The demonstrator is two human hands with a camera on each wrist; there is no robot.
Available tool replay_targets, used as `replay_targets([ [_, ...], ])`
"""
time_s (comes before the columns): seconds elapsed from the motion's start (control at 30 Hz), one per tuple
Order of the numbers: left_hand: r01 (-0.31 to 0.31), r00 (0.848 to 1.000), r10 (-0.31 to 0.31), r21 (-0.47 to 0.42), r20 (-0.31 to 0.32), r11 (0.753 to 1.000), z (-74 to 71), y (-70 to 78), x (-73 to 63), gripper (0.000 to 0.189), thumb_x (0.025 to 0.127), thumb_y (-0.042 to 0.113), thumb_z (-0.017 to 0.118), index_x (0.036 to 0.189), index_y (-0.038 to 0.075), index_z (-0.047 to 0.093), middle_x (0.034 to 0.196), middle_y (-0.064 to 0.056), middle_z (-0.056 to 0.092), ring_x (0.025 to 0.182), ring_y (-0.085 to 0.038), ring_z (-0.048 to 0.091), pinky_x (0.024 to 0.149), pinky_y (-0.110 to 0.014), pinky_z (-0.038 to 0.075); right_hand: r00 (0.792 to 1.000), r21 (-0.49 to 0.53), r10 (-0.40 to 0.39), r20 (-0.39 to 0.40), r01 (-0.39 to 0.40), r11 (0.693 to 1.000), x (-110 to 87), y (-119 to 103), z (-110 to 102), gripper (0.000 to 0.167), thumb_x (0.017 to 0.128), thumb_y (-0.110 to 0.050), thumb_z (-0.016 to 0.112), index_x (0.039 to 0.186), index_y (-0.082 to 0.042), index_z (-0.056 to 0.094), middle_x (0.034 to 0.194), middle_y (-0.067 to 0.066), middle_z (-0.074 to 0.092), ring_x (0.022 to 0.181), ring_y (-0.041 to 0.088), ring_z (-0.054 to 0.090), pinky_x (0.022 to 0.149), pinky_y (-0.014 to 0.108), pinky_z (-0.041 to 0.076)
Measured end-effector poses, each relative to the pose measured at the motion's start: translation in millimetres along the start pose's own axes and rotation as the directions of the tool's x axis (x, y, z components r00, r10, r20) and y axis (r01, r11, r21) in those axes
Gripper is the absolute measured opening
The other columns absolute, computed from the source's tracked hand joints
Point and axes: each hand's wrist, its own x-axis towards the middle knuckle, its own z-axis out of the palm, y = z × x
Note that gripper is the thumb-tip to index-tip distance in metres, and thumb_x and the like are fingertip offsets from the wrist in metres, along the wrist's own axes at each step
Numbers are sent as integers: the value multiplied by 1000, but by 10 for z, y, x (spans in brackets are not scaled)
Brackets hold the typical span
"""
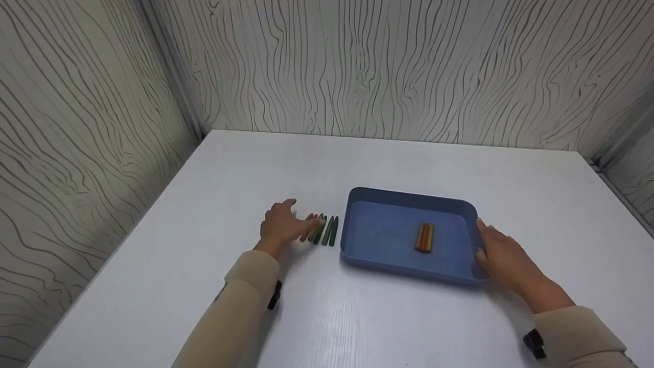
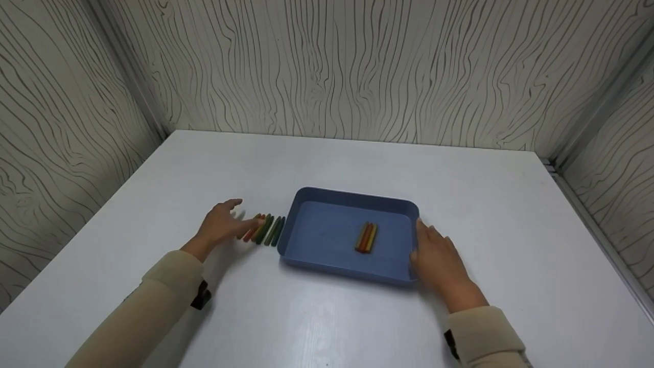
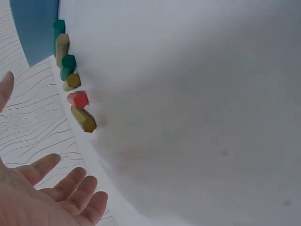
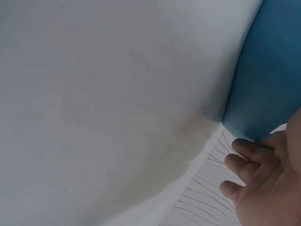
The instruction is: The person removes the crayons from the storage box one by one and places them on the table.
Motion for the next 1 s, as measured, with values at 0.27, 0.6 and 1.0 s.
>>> replay_targets([
  [0.27,-25,999,26,13,-35,1000,-2,162,22,99,67,62,75,142,6,43,136,-17,50,120,-35,49,92,-47,44,1000,3,-2,-2,2,1000,-3,10,5,60,94,-9,41,143,16,17,141,39,27,131,52,24,104,60,19],
  [0.6,-111,992,110,-7,-57,994,65,530,14,101,66,62,76,144,8,41,138,-16,47,124,-33,45,96,-46,41,1000,10,-5,-3,5,1000,-12,19,16,60,95,-9,42,143,16,17,141,39,28,131,52,24,104,61,19],
  [1.0,-169,984,169,2,-49,986,313,928,-46,99,68,61,77,145,12,39,139,-14,45,125,-32,43,99,-46,38,1000,6,-9,-11,9,1000,-23,6,5,60,95,-9,42,144,14,18,140,39,28,130,52,24,103,61,19],
])
